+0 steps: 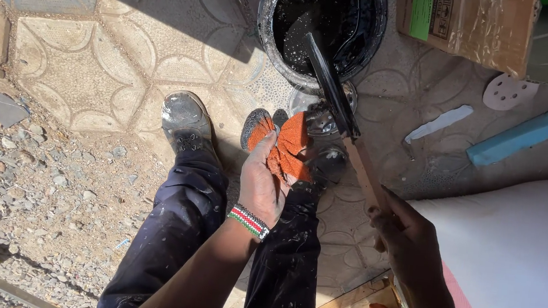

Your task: Mixing paint by pouring liquid from a bottle into a bucket and stirring it with a wooden stick

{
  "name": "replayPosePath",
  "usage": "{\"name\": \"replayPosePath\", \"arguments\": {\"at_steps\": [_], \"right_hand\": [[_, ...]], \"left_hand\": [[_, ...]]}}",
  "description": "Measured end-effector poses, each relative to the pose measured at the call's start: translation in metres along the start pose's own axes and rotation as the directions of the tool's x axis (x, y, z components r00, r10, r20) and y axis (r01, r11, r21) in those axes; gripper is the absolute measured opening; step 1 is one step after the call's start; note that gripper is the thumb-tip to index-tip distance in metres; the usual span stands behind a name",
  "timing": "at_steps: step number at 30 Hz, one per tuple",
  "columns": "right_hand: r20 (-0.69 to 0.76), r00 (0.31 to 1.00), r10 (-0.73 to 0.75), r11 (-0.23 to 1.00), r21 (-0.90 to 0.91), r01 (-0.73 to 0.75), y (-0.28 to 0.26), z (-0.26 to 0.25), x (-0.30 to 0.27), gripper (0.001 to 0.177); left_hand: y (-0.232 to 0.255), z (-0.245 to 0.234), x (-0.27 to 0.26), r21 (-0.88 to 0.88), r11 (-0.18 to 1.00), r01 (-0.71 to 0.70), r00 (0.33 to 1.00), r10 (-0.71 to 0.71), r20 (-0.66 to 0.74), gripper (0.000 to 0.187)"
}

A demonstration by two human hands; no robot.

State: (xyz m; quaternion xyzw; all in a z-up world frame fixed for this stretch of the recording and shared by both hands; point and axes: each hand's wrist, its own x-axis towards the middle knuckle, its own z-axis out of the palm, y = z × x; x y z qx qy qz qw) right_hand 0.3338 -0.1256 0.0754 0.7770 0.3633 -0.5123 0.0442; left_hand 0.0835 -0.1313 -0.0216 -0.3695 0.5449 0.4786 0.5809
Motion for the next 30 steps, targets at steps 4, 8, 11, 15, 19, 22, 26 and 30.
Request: {"name": "replayPosePath", "arguments": {"at_steps": [4, 8, 11, 15, 19, 22, 26, 30], "right_hand": [[0.303, 0.921, -0.243, 0.897, 0.433, 0.095, 0.008, 0.044, 0.081, 0.052], [0.284, 0.935, -0.212, 0.893, 0.446, 0.067, 0.025, 0.039, 0.083, 0.048], [0.28, 0.953, -0.116, 0.907, 0.421, -0.013, 0.045, 0.013, 0.047, 0.048], [0.312, 0.947, -0.071, 0.927, 0.372, -0.053, 0.046, -0.026, -0.008, 0.048], [0.278, 0.959, 0.054, 0.936, 0.321, -0.146, 0.048, -0.044, -0.038, 0.035], [0.198, 0.977, 0.079, 0.944, 0.299, -0.137, 0.019, -0.033, -0.036, 0.068], [-0.047, 0.937, -0.347, 0.889, -0.334, 0.312, -0.01, 0.009, 0.023, 0.067], [0.002, 0.855, -0.519, 0.821, -0.278, 0.499, -0.015, 0.043, 0.083, 0.065]], "left_hand": [[0.003, 0.016, -0.017, -0.045, 0.998, -0.036, 0.999, 0.036, -0.008, 0.038], [-0.006, 0.01, -0.007, -0.062, 0.997, -0.042, 0.999, 0.043, 0.014, 0.041], [-0.007, 0.012, -0.01, -0.035, 0.999, -0.034, 0.999, 0.036, 0.029, 0.033], [-0.001, 0.015, -0.01, -0.01, 1.0, -0.002, 0.995, 0.003, 0.103, 0.045], [-0.005, 0.012, -0.003, -0.009, 1.0, -0.017, 0.992, 0.018, 0.129, 0.039], [-0.004, 0.011, 0.001, -0.024, 1.0, -0.015, 0.99, 0.018, 0.139, 0.043], [-0.002, 0.014, -0.002, -0.085, 0.996, -0.011, 0.982, 0.027, 0.186, 0.05], [-0.004, 0.01, 0.002, -0.045, 0.999, -0.008, 0.989, 0.014, 0.145, 0.051]]}}
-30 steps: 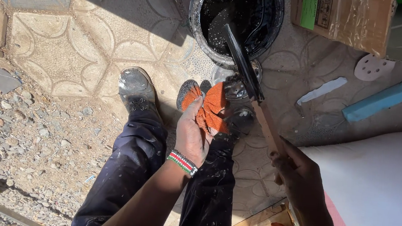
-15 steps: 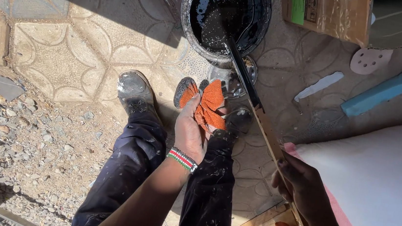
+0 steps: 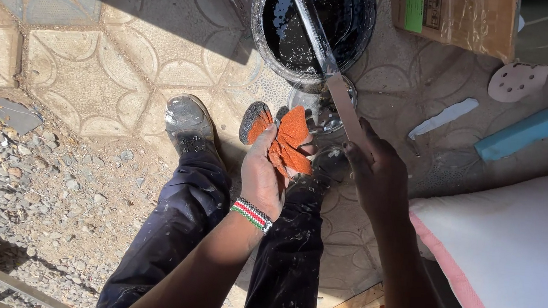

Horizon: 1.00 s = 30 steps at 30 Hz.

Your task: Mixing paint by pouring liquid from a bottle into a bucket and stirring it with a wooden stick

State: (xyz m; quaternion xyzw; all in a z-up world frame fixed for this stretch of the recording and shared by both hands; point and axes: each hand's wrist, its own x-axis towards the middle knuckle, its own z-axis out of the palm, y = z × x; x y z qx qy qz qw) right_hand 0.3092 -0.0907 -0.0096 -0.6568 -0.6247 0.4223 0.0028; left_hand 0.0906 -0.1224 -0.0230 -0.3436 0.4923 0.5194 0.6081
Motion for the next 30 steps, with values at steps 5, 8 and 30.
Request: {"name": "replayPosePath", "arguments": {"at_steps": [5, 8, 30], "right_hand": [[0.013, 0.994, 0.108, 0.994, 0.014, -0.108, 0.016, -0.029, -0.046, 0.066], [0.039, 0.967, 0.252, 0.968, 0.014, -0.252, 0.029, -0.059, -0.1, 0.065], [-0.28, 0.906, -0.318, 0.869, -0.467, 0.161, 0.017, 0.019, -0.008, 0.051]], "left_hand": [[0.007, 0.01, -0.004, 0.152, 0.988, -0.028, 0.996, 0.042, -0.085, 0.029], [0.013, 0.022, -0.013, 0.16, 0.986, -0.054, 0.99, 0.074, -0.123, 0.022], [0.016, 0.048, -0.024, 0.284, 0.958, -0.035, 0.984, 0.084, -0.16, 0.031]]}}
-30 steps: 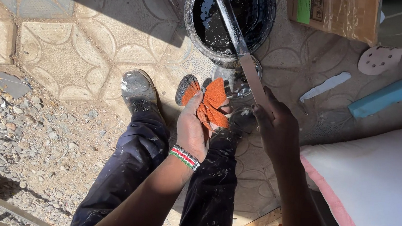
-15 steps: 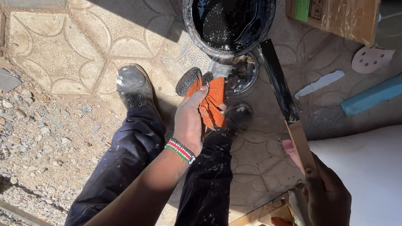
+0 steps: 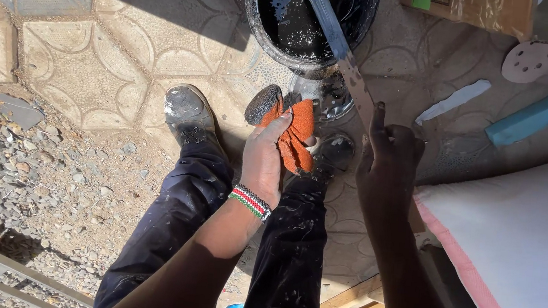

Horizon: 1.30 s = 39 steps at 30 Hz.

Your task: Mixing paint by pouring liquid from a bottle into a bucket and stirring it with a wooden stick

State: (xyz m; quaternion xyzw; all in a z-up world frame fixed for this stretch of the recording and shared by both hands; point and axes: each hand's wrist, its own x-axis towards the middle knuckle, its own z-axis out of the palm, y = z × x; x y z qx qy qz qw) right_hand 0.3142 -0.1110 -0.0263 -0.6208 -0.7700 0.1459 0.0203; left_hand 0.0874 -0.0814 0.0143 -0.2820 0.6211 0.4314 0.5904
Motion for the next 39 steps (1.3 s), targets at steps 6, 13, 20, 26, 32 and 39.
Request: {"name": "replayPosePath", "arguments": {"at_steps": [6, 13, 20, 26, 32, 39], "right_hand": [[0.106, 0.994, 0.017, 0.999, 0.028, -0.02, 0.056, -0.045, -0.095, 0.054], [0.191, 0.978, 0.081, 0.976, 0.182, -0.116, 0.088, -0.083, -0.133, 0.062], [0.147, 0.969, 0.2, 0.968, 0.121, -0.219, 0.014, -0.032, -0.042, 0.06], [0.148, 0.974, 0.17, 0.958, 0.207, -0.198, -0.004, -0.002, 0.003, 0.065], [0.297, 0.929, 0.22, 0.945, 0.174, -0.279, 0.058, -0.074, -0.092, 0.073], [0.532, 0.715, 0.454, 0.789, 0.134, -0.6, 0.032, -0.121, -0.056, 0.091]], "left_hand": [[-0.01, -0.022, 0.045, 0.059, 0.998, -0.029, 0.999, 0.03, -0.011, 0.037], [0.009, -0.003, 0.024, 0.122, 0.992, -0.022, 0.999, 0.025, -0.024, 0.036], [-0.004, -0.011, 0.035, 0.12, 0.993, 0.002, 0.998, 0.005, -0.062, 0.041], [-0.011, -0.016, 0.032, 0.107, 0.994, 0.007, 0.995, 0.004, -0.102, 0.04], [0.003, -0.007, 0.017, 0.127, 0.991, -0.039, 0.998, 0.044, -0.037, 0.012], [0.004, -0.004, 0.018, 0.05, 0.999, -0.011, 0.999, 0.013, -0.037, 0.013]]}}
